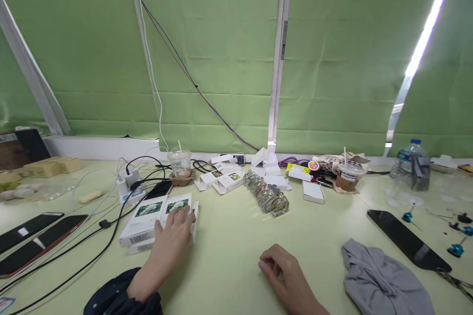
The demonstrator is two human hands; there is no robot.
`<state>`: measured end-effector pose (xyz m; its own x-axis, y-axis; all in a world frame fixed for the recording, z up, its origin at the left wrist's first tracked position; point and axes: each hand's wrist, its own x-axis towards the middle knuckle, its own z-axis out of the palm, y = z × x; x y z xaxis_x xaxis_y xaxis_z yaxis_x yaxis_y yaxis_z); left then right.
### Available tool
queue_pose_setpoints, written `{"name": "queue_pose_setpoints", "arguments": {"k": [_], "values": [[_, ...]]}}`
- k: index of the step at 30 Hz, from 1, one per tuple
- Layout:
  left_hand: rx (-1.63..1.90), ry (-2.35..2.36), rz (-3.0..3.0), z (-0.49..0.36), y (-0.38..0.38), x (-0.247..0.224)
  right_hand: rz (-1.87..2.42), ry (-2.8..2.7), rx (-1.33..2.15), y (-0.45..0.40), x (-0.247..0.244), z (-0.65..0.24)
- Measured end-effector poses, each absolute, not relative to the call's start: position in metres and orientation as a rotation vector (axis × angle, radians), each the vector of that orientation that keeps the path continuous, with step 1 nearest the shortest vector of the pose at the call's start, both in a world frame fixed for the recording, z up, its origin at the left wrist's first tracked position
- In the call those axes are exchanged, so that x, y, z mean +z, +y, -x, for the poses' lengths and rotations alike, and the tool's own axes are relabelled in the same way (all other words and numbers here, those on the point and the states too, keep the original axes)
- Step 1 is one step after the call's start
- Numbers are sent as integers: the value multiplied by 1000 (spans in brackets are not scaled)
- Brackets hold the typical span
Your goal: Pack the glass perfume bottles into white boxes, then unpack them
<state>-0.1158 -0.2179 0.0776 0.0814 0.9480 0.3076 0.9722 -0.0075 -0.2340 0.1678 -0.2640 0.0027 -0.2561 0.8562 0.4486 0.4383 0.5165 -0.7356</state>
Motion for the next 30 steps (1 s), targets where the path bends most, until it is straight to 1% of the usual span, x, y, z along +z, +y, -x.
{"name": "queue_pose_setpoints", "arguments": {"k": [3, 7, 10, 19, 30], "values": [[-140, -1843, 1999, 106, -215, 76, 1059, -1872, 598, -264, 3, -168], [-267, -1727, 2253, 79, -204, 79, 1067, -1881, 603, -264, 3, -168], [-234, -1735, 2345, 57, -184, 79, 1079, -1890, 604, -264, 2, -168], [-67, -2039, 2182, 29, -114, 71, 1018, -1858, 573, -259, -7, -167], [-84, -2093, 2109, 30, -95, 66, 1002, -1863, 557, -257, -7, -166]]}}
